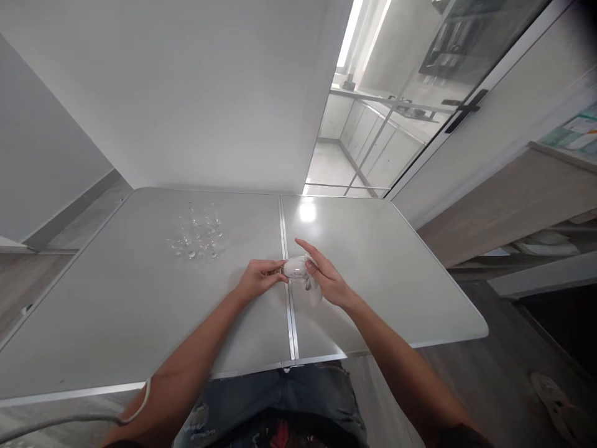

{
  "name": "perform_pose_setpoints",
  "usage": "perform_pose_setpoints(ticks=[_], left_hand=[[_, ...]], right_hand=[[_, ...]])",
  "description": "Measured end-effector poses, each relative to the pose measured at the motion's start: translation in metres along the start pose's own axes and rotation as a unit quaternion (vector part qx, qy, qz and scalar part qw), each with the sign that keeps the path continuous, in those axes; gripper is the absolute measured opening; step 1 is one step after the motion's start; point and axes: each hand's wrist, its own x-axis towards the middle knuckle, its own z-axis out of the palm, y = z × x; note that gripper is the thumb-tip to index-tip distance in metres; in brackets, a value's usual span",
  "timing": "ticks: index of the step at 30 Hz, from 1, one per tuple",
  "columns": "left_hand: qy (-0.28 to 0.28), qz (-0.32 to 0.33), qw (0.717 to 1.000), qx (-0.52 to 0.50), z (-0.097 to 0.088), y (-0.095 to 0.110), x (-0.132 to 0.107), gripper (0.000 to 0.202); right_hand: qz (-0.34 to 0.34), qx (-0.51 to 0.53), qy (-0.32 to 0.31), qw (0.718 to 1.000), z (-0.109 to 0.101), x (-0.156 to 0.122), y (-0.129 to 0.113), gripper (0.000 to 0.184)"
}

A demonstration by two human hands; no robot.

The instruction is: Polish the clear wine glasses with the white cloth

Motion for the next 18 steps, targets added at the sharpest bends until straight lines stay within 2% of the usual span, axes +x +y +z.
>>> perform_pose_setpoints(ticks=[3, 5, 6, 7, 8, 10, 11, 12, 14, 16, 18], left_hand=[[-0.073, -0.154, 0.972, -0.161, -0.004, 0.004, 0.003, 0.042], [-0.067, -0.222, 0.946, -0.227, -0.005, 0.004, 0.005, 0.046], [-0.045, -0.238, 0.938, -0.248, -0.006, 0.003, 0.006, 0.048], [-0.009, -0.243, 0.934, -0.261, -0.006, 0.002, 0.007, 0.049], [0.032, -0.242, 0.932, -0.267, -0.005, 0.002, 0.008, 0.049], [0.099, -0.230, 0.931, -0.265, -0.003, 0.001, 0.010, 0.049], [0.111, -0.222, 0.932, -0.263, -0.001, 0.002, 0.010, 0.050], [0.109, -0.213, 0.935, -0.263, 0.001, 0.002, 0.010, 0.051], [0.080, -0.195, 0.940, -0.269, 0.008, 0.003, 0.009, 0.054], [0.065, -0.188, 0.939, -0.280, 0.016, 0.002, 0.009, 0.054], [0.068, -0.193, 0.938, -0.281, 0.022, 0.001, 0.008, 0.046]], right_hand=[[-0.097, -0.131, -0.137, 0.977, -0.016, 0.000, 0.002, 0.052], [-0.158, -0.199, -0.173, 0.952, -0.031, 0.001, 0.007, 0.050], [-0.180, -0.218, -0.152, 0.947, -0.037, 0.002, 0.010, 0.049], [-0.188, -0.221, -0.097, 0.952, -0.040, 0.002, 0.013, 0.048], [-0.179, -0.207, -0.014, 0.962, -0.042, 0.003, 0.016, 0.048], [-0.124, -0.115, 0.172, 0.970, -0.034, 0.006, 0.023, 0.054], [-0.086, -0.045, 0.238, 0.966, -0.025, 0.009, 0.026, 0.058], [-0.048, 0.033, 0.265, 0.962, -0.014, 0.012, 0.029, 0.061], [0.020, 0.200, 0.230, 0.952, 0.014, 0.019, 0.031, 0.058], [0.058, 0.341, 0.177, 0.921, 0.043, 0.025, 0.028, 0.054], [0.059, 0.397, 0.181, 0.898, 0.066, 0.027, 0.023, 0.057]])
